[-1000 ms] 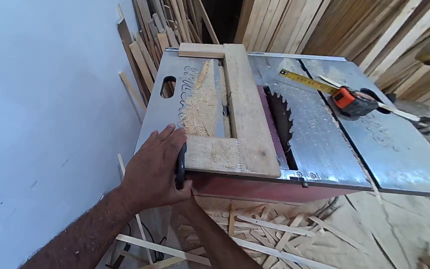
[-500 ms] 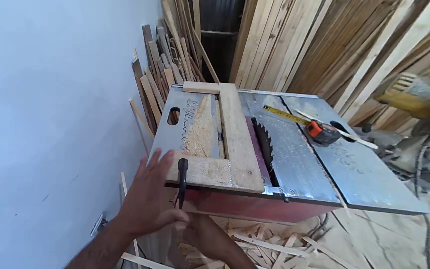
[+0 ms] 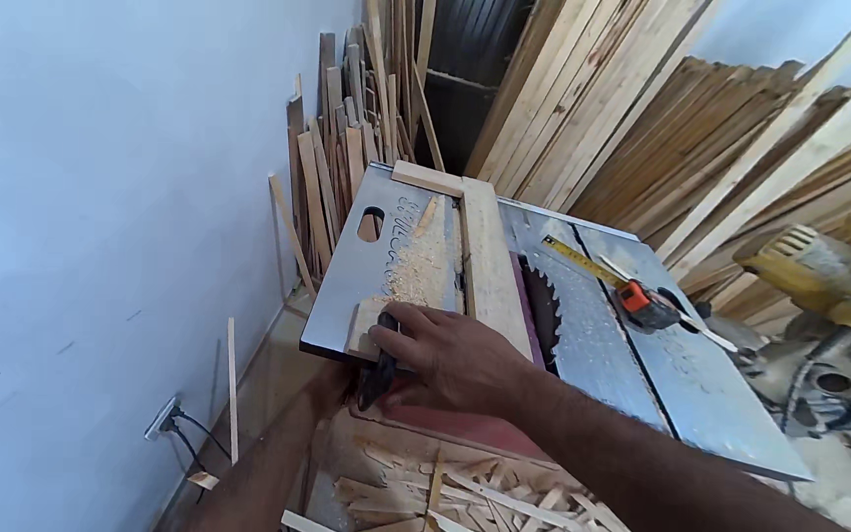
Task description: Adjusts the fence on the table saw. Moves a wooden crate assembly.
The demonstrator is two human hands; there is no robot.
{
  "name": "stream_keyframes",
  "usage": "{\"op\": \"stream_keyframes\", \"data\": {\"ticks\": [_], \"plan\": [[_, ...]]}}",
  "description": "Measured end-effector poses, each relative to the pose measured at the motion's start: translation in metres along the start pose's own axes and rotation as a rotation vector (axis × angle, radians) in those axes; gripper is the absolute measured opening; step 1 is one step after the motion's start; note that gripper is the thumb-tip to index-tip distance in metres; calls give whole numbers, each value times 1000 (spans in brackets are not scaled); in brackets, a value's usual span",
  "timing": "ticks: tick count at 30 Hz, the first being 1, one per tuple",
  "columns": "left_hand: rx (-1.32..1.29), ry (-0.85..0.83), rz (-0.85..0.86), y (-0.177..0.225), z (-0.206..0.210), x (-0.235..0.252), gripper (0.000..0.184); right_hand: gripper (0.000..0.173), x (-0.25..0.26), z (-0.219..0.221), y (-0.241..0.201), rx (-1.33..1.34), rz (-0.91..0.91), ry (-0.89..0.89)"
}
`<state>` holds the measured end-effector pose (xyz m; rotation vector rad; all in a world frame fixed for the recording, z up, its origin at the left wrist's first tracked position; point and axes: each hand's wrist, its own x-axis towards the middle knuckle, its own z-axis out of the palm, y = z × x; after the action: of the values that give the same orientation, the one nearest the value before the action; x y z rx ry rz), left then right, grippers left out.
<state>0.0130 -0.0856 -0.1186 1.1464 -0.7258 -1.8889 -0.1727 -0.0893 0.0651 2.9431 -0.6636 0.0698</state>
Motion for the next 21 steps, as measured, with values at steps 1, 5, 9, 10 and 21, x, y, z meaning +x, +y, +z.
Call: {"op": "stream_keyframes", "data": {"ticks": [1, 5, 9, 10, 21], "plan": [[15, -5, -4, -4, -3, 4, 34, 62, 3, 2, 1, -13, -18, 20], [-100, 95, 83, -15, 8, 2, 34, 62, 7, 9, 1, -13, -30, 113], [-169, 198, 239, -28, 15, 4, 32, 62, 9, 9, 0, -23, -39, 98], [-145, 223, 254, -30, 13, 7, 30, 61, 10, 9, 0, -26, -43, 86], [-305, 308, 495, -52, 25, 9, 20, 57, 10, 6, 1, -51, -68, 102]]}}
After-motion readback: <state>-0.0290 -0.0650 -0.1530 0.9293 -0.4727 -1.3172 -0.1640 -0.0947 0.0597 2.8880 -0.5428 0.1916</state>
